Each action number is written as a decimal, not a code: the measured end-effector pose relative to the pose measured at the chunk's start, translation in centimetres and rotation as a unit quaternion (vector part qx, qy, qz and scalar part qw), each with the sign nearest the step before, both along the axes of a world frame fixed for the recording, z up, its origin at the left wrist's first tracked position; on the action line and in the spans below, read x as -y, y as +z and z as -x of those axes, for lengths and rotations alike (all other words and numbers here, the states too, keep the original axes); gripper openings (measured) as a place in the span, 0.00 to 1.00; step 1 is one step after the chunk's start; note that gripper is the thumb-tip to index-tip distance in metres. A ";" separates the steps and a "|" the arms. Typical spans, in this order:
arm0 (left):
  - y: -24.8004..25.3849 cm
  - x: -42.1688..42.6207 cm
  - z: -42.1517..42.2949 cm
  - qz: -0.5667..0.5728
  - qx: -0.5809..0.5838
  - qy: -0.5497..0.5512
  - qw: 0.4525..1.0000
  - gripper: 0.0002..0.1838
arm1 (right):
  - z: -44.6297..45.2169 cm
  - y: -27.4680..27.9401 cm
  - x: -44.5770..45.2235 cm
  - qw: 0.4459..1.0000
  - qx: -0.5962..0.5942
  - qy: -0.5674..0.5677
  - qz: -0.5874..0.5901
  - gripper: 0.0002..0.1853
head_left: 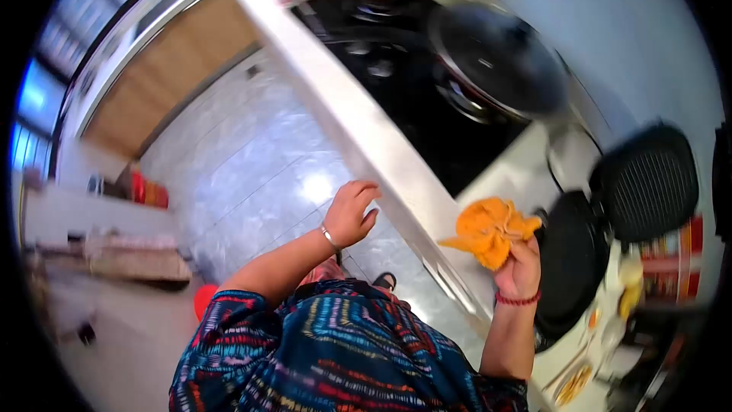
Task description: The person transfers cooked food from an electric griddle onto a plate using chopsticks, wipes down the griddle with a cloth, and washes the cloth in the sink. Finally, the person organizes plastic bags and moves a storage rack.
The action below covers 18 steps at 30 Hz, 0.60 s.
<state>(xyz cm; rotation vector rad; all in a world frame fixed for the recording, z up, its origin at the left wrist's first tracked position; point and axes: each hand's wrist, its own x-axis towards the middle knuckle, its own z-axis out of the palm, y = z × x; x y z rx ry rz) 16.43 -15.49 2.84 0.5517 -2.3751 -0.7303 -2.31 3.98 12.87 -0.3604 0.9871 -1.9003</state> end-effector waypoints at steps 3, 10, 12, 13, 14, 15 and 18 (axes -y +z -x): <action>-3.5 0.6 -8.6 -0.014 0.050 0.139 0.989 0.16 | -0.9 -0.8 3.1 0.996 0.068 0.063 0.020 0.22; -7.9 3.1 -27.5 -0.062 0.098 0.391 0.913 0.13 | -8.6 -2.1 17.8 0.978 0.064 0.198 0.015 0.23; -8.2 4.9 -31.9 -0.072 0.100 0.419 0.900 0.12 | -11.7 -2.6 22.6 0.975 0.055 0.215 0.001 0.24; -8.0 5.8 -33.6 -0.083 0.095 0.431 0.894 0.12 | -13.1 -2.8 24.6 0.973 0.056 0.222 0.006 0.24; -7.8 7.1 -35.3 -0.076 0.092 0.438 0.891 0.12 | -14.6 -2.9 26.9 0.972 0.059 0.229 0.004 0.24; -7.5 8.4 -36.7 -0.078 0.096 0.446 0.886 0.12 | -15.7 -2.9 29.2 0.970 0.062 0.235 0.003 0.24; -6.8 13.2 -39.5 -0.081 0.085 0.464 0.878 0.12 | -18.3 -2.7 35.2 0.962 0.064 0.265 0.019 0.24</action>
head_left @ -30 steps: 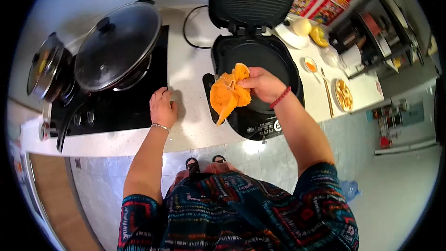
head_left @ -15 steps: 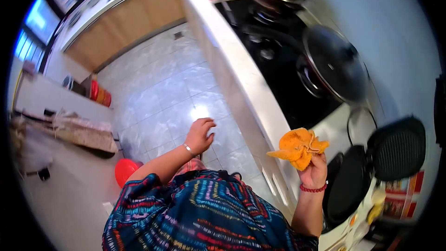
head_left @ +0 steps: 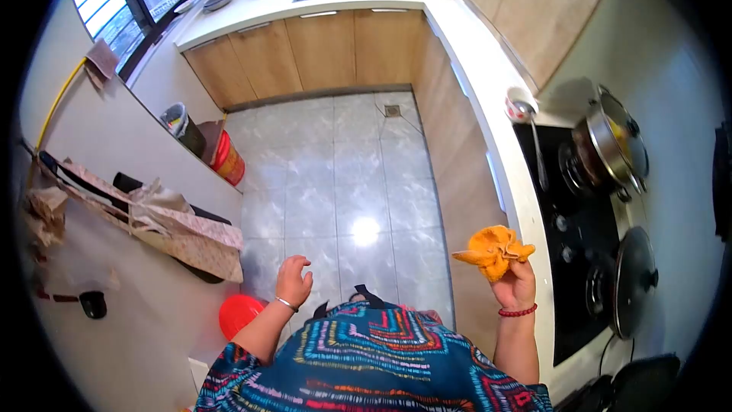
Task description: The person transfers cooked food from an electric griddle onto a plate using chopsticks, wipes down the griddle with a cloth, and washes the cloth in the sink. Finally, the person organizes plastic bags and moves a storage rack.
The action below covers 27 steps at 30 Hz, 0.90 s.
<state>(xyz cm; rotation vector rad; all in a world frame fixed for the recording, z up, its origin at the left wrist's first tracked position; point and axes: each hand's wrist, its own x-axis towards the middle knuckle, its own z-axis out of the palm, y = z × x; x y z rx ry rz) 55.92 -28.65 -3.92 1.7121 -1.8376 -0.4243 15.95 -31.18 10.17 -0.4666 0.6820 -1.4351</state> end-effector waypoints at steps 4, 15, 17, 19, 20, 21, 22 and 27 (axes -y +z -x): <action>1.2 8.6 -0.1 0.038 -0.028 0.000 0.999 0.12 | -2.0 0.4 7.7 0.999 0.004 0.033 0.011 0.24; -4.8 25.4 -5.7 -0.141 0.006 0.214 0.967 0.10 | -3.8 -0.8 35.7 0.994 0.041 0.091 0.035 0.26; -5.6 24.2 -8.6 -0.267 0.002 0.344 0.900 0.11 | -6.0 1.0 41.6 0.990 0.061 0.121 0.042 0.25; -7.3 21.5 -11.3 -0.302 0.006 0.410 0.861 0.10 | -8.4 2.4 47.4 0.986 0.059 0.151 0.025 0.23; -7.8 20.3 -11.8 -0.327 -0.030 0.491 0.807 0.09 | -9.8 3.1 49.7 0.981 0.072 0.175 0.041 0.23; -6.5 20.0 -11.5 -0.340 0.006 0.508 0.792 0.09 | -11.2 3.5 52.2 0.975 0.086 0.199 0.055 0.23; -7.4 19.2 -12.0 -0.337 0.014 0.518 0.786 0.09 | -12.6 3.6 54.7 0.974 0.081 0.204 0.052 0.23; -20.1 16.5 -19.1 -0.417 0.122 0.453 0.778 0.08 | -19.6 2.5 64.9 0.955 0.161 0.247 0.032 0.23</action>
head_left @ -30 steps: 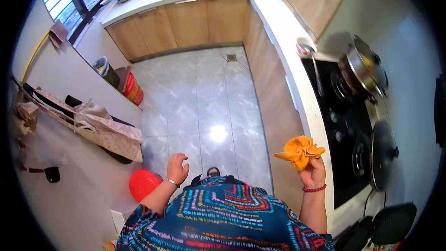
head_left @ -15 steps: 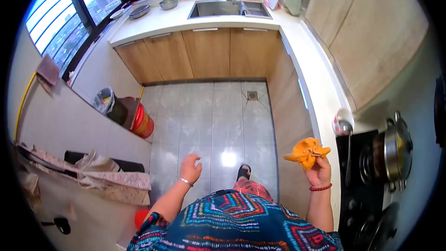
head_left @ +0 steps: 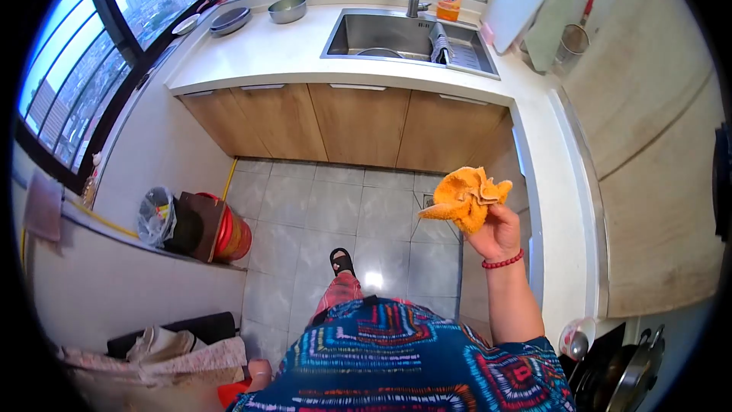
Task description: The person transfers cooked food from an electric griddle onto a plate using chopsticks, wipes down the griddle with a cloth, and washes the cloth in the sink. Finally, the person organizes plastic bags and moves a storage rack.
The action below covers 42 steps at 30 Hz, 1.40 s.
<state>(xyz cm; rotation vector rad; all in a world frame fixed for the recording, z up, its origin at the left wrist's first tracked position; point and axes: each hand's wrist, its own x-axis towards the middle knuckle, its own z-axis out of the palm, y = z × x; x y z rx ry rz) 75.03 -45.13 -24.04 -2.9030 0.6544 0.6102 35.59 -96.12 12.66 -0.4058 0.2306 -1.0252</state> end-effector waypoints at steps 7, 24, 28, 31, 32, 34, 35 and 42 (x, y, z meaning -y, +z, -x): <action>12.9 35.1 -8.8 0.312 -0.031 -0.001 0.949 0.08 | -5.9 -0.7 12.3 0.997 -0.017 -0.066 -0.032 0.25; 30.8 82.5 -4.1 0.614 -0.132 -0.242 0.739 0.12 | -17.6 -3.1 51.0 0.862 -0.461 -0.004 0.209 0.34; 31.4 88.0 -4.3 0.619 -0.126 -0.225 0.741 0.13 | -18.7 -5.3 55.9 0.856 -0.485 0.023 0.177 0.33; 29.9 92.7 -4.5 0.637 -0.232 -0.146 0.720 0.13 | -18.9 -9.6 58.8 0.828 -0.529 0.016 0.185 0.27; 29.4 94.4 -4.5 0.632 -0.237 -0.145 0.723 0.13 | -19.0 -11.1 59.3 0.828 -0.532 0.017 0.178 0.27; 28.6 97.6 -4.6 0.593 -0.319 -0.099 0.733 0.12 | -19.5 -12.9 59.9 0.780 -0.583 0.036 0.225 0.24; 28.1 99.3 -4.6 0.589 -0.324 -0.098 0.734 0.12 | -19.9 -13.1 59.7 0.755 -0.609 0.040 0.242 0.21; 22.2 107.9 -3.5 0.488 -0.489 0.175 0.701 0.13 | -23.8 -17.3 62.6 0.654 -0.712 0.104 0.234 0.18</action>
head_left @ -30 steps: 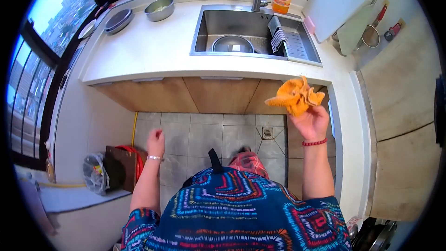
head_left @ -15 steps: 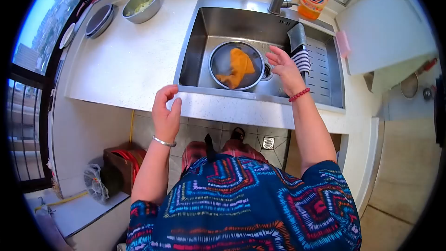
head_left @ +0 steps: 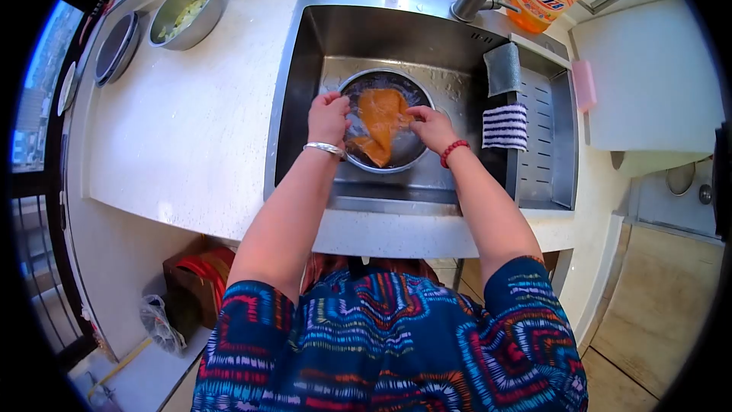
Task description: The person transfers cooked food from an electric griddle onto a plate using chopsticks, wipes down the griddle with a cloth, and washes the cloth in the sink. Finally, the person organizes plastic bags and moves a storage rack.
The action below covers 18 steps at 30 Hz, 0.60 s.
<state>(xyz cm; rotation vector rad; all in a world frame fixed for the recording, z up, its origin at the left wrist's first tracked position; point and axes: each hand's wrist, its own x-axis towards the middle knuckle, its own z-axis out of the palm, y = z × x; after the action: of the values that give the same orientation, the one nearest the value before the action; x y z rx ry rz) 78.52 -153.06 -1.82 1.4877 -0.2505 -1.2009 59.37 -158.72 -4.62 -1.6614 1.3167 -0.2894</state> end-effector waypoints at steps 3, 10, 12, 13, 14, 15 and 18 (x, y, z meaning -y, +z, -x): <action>-1.7 1.4 0.4 -0.042 -0.040 0.005 0.998 0.14 | -1.4 -2.8 2.0 0.995 -0.088 -0.039 0.023 0.21; -4.5 2.0 0.9 -0.102 -0.087 0.025 0.991 0.13 | -3.7 -9.2 2.3 0.994 -0.049 -0.071 -0.067 0.18; -5.3 2.0 0.9 -0.101 -0.095 0.032 0.990 0.12 | -3.7 -7.3 3.0 0.993 -0.042 -0.042 -0.101 0.13; -5.6 2.1 0.8 -0.102 -0.097 0.031 0.990 0.12 | -3.4 -6.0 3.3 0.995 -0.054 -0.075 -0.039 0.12; -5.8 2.0 0.8 -0.103 -0.098 0.031 0.989 0.12 | -3.1 -5.0 3.3 0.995 -0.056 -0.074 -0.039 0.12; -6.0 2.1 0.7 -0.105 -0.098 0.031 0.989 0.12 | -3.0 -4.2 3.4 0.985 -0.069 -0.155 0.012 0.12; -6.6 2.1 0.6 -0.109 -0.093 0.001 0.990 0.12 | -2.5 -6.8 3.4 0.977 -0.025 -0.200 0.064 0.12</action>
<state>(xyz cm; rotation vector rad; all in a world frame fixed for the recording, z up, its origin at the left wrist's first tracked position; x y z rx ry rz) 77.92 -155.16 -8.39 1.5490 0.0080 -1.3903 61.88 -162.10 -11.41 -1.5044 1.6986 -0.5829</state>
